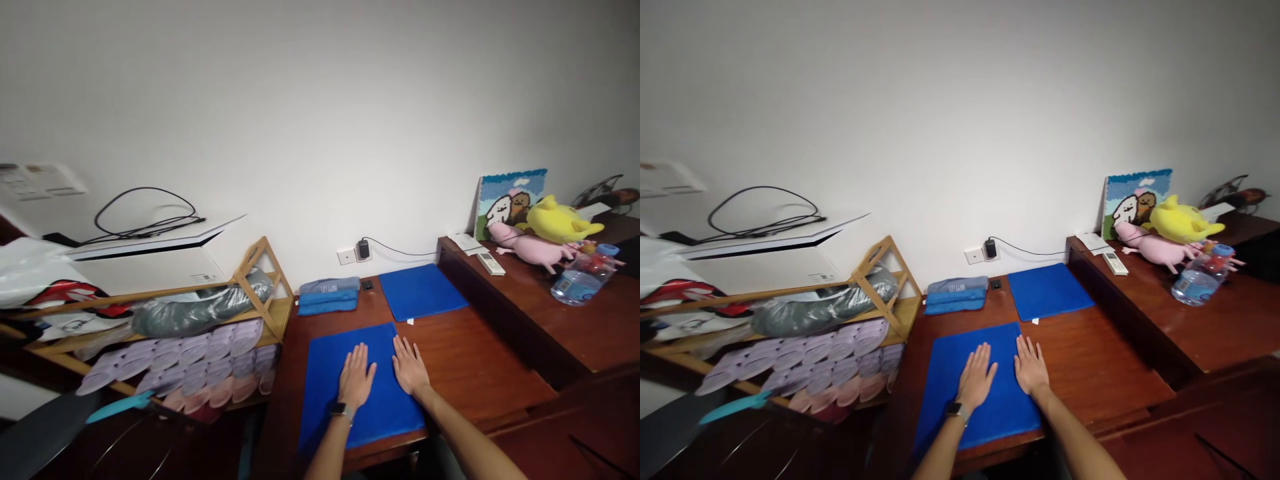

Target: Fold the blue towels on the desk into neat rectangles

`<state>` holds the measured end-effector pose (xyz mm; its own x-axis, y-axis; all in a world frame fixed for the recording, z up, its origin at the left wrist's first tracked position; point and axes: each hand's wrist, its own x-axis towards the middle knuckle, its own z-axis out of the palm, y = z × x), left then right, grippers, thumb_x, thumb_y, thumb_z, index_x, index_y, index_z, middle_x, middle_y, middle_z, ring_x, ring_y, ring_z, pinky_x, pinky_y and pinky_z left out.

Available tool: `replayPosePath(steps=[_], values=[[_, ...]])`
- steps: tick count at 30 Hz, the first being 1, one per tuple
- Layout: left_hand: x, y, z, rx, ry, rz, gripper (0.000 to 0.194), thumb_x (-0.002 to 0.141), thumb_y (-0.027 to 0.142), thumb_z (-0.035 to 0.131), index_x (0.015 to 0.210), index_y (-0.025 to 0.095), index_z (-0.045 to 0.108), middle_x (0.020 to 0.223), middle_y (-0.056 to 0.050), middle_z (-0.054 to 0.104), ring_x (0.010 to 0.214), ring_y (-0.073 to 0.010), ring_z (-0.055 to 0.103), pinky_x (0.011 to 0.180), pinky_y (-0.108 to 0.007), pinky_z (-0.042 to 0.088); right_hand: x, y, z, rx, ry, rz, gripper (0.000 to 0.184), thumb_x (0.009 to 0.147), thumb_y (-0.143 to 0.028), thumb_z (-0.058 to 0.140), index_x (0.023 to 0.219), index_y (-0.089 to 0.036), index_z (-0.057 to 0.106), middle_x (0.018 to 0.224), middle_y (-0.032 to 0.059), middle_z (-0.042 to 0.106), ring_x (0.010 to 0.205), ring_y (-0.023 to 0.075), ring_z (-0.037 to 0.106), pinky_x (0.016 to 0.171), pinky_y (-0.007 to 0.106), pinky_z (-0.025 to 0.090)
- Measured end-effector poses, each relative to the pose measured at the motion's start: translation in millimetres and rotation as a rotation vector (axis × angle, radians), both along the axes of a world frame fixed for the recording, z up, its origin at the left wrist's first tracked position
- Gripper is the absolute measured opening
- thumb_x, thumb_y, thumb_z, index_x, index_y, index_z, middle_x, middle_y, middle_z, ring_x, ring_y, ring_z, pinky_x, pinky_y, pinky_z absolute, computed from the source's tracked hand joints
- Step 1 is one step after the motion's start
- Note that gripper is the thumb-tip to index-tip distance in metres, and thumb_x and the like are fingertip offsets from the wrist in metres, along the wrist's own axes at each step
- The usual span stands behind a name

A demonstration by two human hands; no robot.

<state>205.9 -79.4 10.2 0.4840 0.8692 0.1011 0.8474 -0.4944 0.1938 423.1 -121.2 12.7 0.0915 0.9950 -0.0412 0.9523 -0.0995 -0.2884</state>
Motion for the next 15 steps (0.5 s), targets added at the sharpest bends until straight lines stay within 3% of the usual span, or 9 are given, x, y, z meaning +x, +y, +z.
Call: replayPosePath(steps=[4, 6, 10, 15], values=[[-97.4, 1.7, -16.2, 0.086, 0.024, 0.24, 0.07, 0.108, 0.055, 0.022, 0.165, 0.017, 0.027, 0.169, -0.011, 0.034, 0.158, -0.028, 0.028, 0.128, -0.052, 0.029, 1.1, 0.9, -1.1, -0.011, -0.011, -0.011, 0.065, 0.106, -0.037, 0.016, 0.167, -0.015, 0.019, 0.173, 0.0008, 0.018, 0.161, 0.0238, 0.015, 0.131, 0.05, 0.012], [-124.8, -1.9, -20.6, 0.119, 0.022, 0.304, 0.072, 0.107, 0.057, 0.022, 0.165, 0.015, 0.027, 0.169, -0.012, 0.034, 0.158, -0.0276, 0.029, 0.127, -0.05, 0.029, 1.1, 1.3, 1.4, -0.027, -0.025, -0.011, 0.065, 0.105, -0.037, 0.016, 0.167, -0.015, 0.019, 0.173, 0.0012, 0.017, 0.161, 0.0236, 0.014, 0.131, 0.049, 0.011], [-128.3, -7.5, -20.5, 0.127, 0.005, 0.338, 0.075, 0.106, 0.059, 0.023, 0.164, 0.012, 0.03, 0.169, -0.014, 0.033, 0.158, -0.0273, 0.028, 0.128, -0.048, 0.029, -5.0, -3.2, 5.2, -0.07, -0.059, -0.041, 0.065, 0.105, -0.036, 0.016, 0.167, -0.015, 0.017, 0.174, 0.0026, 0.016, 0.161, 0.0239, 0.013, 0.131, 0.049, 0.012], [-118.5, -6.4, -22.4, 0.148, -0.025, 0.34, 0.074, 0.106, 0.058, 0.023, 0.164, 0.013, 0.031, 0.168, -0.013, 0.035, 0.157, -0.0279, 0.03, 0.128, -0.049, 0.027, -17.6, -23.6, -5.4, -0.019, -0.059, -0.052, 0.066, 0.106, -0.042, 0.015, 0.167, -0.016, 0.017, 0.173, 0.0026, 0.018, 0.161, 0.023, 0.014, 0.131, 0.048, 0.013]])
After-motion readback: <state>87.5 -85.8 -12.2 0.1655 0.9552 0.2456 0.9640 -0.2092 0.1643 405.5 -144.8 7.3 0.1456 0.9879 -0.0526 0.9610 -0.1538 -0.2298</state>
